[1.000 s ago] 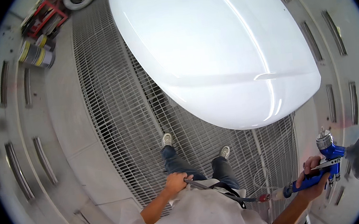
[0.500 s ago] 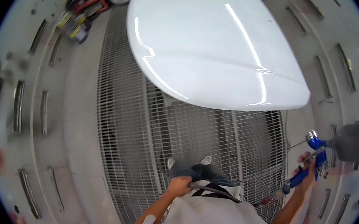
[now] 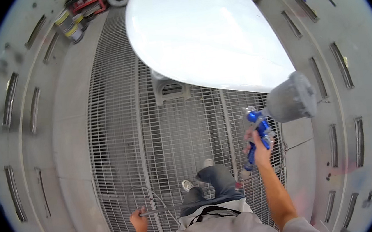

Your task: The person uses a spray gun to apply white paint to a car bumper and a car hood inside a paint booth. They systematically cover the surfaces with even strokes, moving around the parts to ensure full coverage.

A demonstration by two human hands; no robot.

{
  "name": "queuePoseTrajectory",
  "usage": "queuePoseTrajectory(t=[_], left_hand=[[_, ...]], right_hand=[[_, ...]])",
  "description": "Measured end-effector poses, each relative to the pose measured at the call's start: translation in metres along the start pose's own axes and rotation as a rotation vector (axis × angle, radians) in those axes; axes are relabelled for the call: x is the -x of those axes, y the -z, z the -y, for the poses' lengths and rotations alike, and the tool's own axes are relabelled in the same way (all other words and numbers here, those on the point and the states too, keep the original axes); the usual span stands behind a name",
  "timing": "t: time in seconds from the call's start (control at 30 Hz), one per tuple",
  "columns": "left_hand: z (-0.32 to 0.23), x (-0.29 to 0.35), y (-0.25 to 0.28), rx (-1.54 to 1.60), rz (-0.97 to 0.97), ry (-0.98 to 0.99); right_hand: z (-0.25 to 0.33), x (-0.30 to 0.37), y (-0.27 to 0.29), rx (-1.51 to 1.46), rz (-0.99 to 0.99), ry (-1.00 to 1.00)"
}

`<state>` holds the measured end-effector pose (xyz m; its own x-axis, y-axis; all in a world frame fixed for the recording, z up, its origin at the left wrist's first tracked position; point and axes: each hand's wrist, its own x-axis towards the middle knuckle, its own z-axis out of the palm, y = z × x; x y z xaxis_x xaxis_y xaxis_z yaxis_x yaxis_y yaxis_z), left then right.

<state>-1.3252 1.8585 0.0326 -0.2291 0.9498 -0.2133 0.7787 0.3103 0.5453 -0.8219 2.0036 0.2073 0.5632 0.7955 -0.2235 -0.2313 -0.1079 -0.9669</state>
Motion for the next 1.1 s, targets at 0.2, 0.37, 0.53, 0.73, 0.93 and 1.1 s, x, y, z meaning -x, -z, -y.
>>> queuePoseTrajectory(t=[0.2, 0.37, 0.53, 0.73, 0.93, 1.1], left_hand=[[0.011, 0.081, 0.014, -0.25, -0.184, 0.076], [-0.084, 0.111, -0.02, -0.343, -0.012, 0.208], [-0.168, 0.137, -0.057, -0.245, 0.023, 0.033], [-0.22, 0.136, -0.074, -0.329, 0.117, -0.094], [-0.271, 0.129, -0.105, -0.344, 0.204, -0.239], [-0.317, 0.125, -0.143, -0.285, 0.29, -0.43]], right_hand=[[-0.114, -0.018, -0.08, 0.255, 0.263, 0.274], [-0.123, -0.045, -0.13, 0.573, 0.562, 0.606], [-0.118, -0.055, -0.077, 0.687, 0.581, 0.663], [-0.082, -0.07, 0.034, 0.651, 0.499, 0.675], [-0.048, -0.092, 0.137, 0.548, 0.448, 0.627], [-0.07, -0.12, 0.249, 0.487, 0.46, 0.589]])
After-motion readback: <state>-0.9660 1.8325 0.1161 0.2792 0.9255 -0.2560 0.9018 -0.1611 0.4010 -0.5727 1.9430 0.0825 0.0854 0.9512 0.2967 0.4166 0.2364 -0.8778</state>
